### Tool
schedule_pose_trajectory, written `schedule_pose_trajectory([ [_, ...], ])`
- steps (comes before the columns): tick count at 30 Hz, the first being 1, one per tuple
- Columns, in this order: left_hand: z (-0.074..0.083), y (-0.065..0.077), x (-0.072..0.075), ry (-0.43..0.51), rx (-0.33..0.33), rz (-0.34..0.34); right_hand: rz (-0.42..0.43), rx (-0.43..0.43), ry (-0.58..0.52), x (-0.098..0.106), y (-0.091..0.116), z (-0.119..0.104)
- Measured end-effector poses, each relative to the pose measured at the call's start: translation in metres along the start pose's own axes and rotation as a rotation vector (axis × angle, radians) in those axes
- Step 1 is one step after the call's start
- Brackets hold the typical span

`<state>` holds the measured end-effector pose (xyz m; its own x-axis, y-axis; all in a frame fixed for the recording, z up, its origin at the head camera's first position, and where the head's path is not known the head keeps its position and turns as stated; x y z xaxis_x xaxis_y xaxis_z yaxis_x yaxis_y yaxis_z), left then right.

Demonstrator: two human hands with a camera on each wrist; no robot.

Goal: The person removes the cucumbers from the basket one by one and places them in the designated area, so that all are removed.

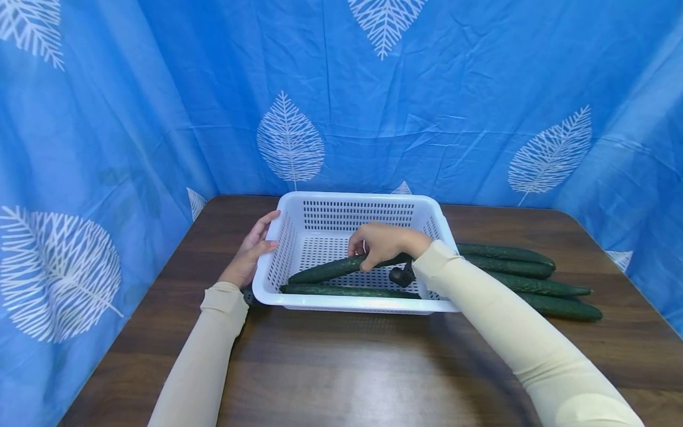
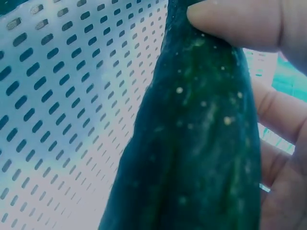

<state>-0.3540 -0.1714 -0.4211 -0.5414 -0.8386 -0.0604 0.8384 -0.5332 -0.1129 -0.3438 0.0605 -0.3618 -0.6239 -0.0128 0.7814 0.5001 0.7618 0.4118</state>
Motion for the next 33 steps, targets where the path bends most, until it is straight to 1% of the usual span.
schedule_pose_trajectory([
  [7, 0.0, 0.0, 0.001, -0.007, 0.002, 0.008, 0.036, 0.021, -0.02, 0.004, 0.005, 0.0],
  [13, -0.001, 0.0, 0.0, -0.007, 0.007, 0.014, 0.085, 0.017, -0.042, 0.008, 0.012, 0.001],
  [22, 0.0, -0.002, -0.001, -0.001, 0.003, 0.007, 0.228, 0.108, -0.031, 0.024, 0.037, -0.009],
  [25, 0.001, -0.001, -0.001, -0.001, 0.007, 0.008, 0.246, 0.134, -0.047, 0.027, 0.046, -0.011],
  [28, 0.001, 0.0, -0.001, -0.004, 0.013, 0.014, 0.256, 0.138, -0.074, 0.029, 0.054, -0.011],
  [33, 0.0, 0.002, -0.001, -0.009, 0.017, 0.022, 0.271, 0.116, -0.1, 0.032, 0.067, -0.007],
])
Point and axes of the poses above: each hand's wrist, its own y-axis away from the middle knuckle, its own x-axis out of the back of the hand, z = x × y, the point moved 8 cm from there along -y, towards the middle knuckle, and after that the axes turned 12 degrees about -z, right-handed, at the moved point
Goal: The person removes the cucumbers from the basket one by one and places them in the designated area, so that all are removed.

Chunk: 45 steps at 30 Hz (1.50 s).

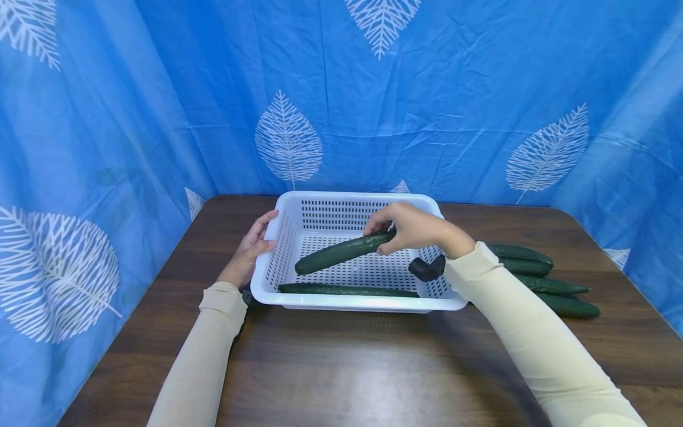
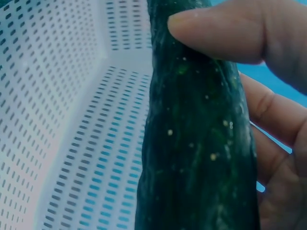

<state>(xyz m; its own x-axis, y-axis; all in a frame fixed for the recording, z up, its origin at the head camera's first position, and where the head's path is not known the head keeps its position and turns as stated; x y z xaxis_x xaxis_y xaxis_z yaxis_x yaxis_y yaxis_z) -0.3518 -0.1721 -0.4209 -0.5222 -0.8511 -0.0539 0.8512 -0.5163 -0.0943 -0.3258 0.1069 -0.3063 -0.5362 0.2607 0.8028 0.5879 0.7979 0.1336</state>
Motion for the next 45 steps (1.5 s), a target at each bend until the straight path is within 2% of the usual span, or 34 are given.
schedule_pose_trajectory([
  [23, 0.0, 0.0, -0.002, 0.038, -0.026, -0.015, 0.125, -0.077, 0.008, 0.022, 0.067, 0.005],
  [45, 0.003, 0.001, -0.004, 0.031, -0.024, -0.012, 0.19, -0.107, -0.077, 0.016, 0.118, 0.026],
])
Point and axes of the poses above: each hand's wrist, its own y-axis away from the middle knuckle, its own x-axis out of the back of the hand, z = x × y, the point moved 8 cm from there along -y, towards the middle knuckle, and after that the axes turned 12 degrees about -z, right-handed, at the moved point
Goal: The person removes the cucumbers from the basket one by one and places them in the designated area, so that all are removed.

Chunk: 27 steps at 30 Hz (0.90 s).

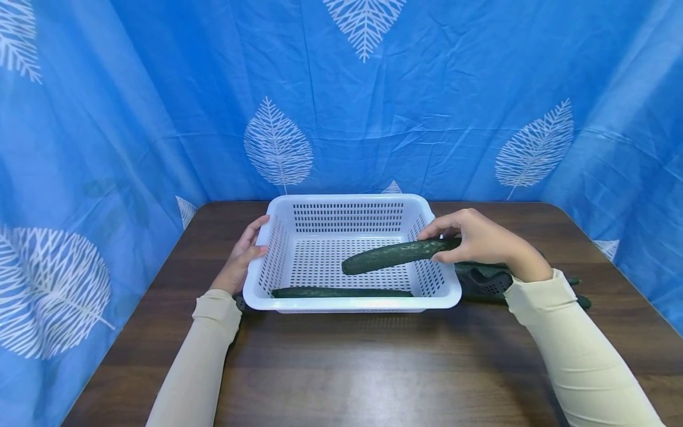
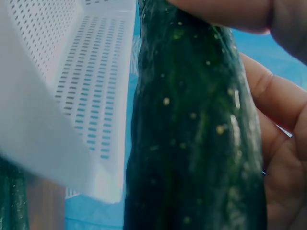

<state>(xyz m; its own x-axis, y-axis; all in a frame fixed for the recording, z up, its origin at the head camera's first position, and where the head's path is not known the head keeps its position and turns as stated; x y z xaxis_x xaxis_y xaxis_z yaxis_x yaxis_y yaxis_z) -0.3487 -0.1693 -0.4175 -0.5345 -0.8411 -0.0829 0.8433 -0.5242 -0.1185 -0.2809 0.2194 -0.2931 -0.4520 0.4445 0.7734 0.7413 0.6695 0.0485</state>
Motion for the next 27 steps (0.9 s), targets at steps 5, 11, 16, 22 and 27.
schedule_pose_trajectory([
  [5, -0.001, 0.0, -0.001, 0.001, 0.0, -0.002, 0.012, 0.026, -0.017, -0.001, 0.009, 0.006],
  [11, 0.0, 0.001, 0.0, 0.005, 0.003, 0.006, 0.034, 0.038, 0.006, 0.002, 0.018, 0.011],
  [16, 0.0, 0.002, 0.0, 0.013, 0.005, 0.007, 0.047, 0.048, 0.021, 0.003, 0.027, 0.013],
  [22, 0.002, 0.002, -0.002, 0.02, -0.003, 0.005, 0.066, 0.038, 0.019, 0.003, 0.041, 0.02],
  [27, 0.002, 0.002, -0.003, 0.024, -0.01, 0.006, 0.089, 0.037, 0.033, 0.003, 0.052, 0.027],
])
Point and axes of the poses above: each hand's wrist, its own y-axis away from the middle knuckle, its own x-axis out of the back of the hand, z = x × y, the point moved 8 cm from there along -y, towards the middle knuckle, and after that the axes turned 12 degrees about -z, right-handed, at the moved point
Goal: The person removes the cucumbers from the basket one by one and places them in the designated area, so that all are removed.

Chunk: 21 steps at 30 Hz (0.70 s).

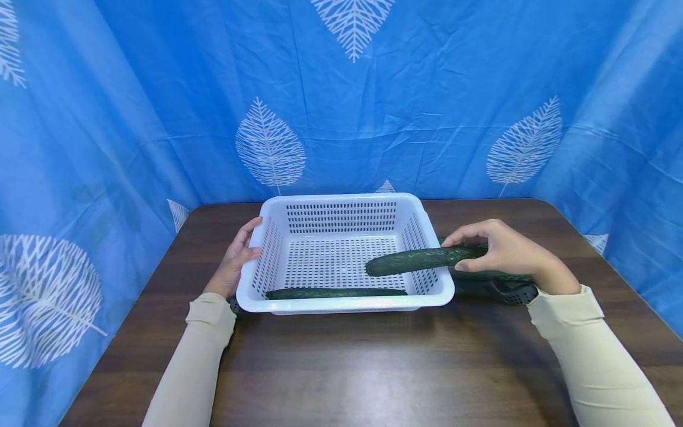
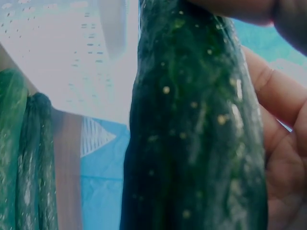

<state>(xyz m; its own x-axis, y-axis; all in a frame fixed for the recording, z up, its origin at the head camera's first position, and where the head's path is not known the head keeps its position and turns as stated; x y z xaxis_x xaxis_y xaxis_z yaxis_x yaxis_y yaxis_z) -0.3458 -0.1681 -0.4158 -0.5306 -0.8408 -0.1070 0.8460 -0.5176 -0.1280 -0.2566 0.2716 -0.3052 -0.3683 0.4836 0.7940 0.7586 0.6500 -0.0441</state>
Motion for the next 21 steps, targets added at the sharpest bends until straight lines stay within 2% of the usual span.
schedule_pose_trajectory([
  [21, -0.003, 0.0, 0.001, -0.01, 0.008, -0.005, 0.076, -0.045, 0.091, 0.005, 0.044, 0.023],
])
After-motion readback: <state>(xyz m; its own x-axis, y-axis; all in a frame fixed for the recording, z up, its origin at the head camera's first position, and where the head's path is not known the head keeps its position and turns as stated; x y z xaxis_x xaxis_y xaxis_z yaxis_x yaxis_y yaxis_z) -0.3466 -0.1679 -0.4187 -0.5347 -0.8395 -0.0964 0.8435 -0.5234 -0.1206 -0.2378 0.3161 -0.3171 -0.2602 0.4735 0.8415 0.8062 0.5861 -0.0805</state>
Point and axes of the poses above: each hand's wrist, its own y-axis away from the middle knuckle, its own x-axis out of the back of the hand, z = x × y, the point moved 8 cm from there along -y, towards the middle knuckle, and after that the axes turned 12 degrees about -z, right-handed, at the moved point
